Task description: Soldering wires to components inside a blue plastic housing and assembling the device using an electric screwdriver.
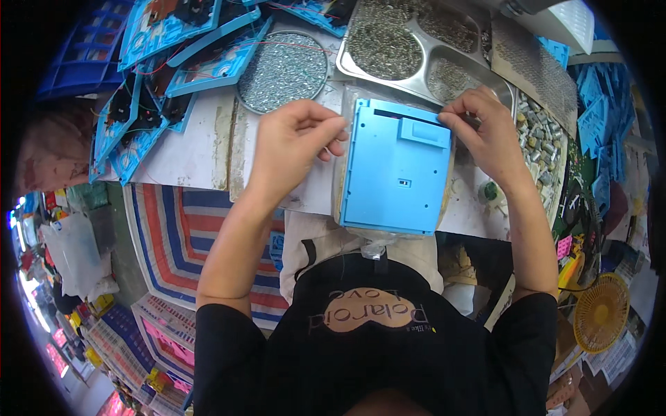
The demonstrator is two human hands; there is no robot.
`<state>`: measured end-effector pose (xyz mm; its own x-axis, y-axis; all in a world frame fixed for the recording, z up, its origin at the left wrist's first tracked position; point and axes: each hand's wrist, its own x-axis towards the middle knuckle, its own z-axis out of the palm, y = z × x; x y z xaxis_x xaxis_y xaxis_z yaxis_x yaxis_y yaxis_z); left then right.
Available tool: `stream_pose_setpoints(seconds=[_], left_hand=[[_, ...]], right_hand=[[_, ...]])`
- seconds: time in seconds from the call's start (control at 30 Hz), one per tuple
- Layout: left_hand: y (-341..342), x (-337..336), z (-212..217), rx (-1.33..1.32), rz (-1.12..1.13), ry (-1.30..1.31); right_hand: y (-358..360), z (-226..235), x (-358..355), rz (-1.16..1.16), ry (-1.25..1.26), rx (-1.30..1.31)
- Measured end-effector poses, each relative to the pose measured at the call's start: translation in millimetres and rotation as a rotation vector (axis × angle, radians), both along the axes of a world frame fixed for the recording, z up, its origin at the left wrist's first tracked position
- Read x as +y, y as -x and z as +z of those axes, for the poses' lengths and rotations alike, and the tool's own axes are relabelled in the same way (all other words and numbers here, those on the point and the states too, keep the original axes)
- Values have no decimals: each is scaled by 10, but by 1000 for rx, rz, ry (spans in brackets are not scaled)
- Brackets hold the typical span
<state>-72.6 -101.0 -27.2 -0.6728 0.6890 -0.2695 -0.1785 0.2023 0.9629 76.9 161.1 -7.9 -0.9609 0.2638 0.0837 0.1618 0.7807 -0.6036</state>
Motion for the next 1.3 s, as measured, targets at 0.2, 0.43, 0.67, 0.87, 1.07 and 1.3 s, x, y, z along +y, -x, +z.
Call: stream_pose_setpoints(seconds=[0.2, 0.43, 0.67, 0.87, 1.07, 1.3], left_hand=[[98, 165, 103, 784, -313, 187], [181, 266, 166, 1105, -499, 270], [67, 248, 63, 1047, -417, 296], [1, 213, -47, 905, -269, 192], [181, 172, 43, 643, -294, 249], [515, -124, -135, 1051, 27, 649]], right_hand=[[93, 88, 92, 96, -30, -8], [1122, 173, -213, 456, -245, 203], [2070, -393, -828, 765, -559, 164], [2170, -381, -893, 649, -504, 75], [1652, 114, -569, 514, -294, 180], [-92, 286, -249, 180, 66, 93]])
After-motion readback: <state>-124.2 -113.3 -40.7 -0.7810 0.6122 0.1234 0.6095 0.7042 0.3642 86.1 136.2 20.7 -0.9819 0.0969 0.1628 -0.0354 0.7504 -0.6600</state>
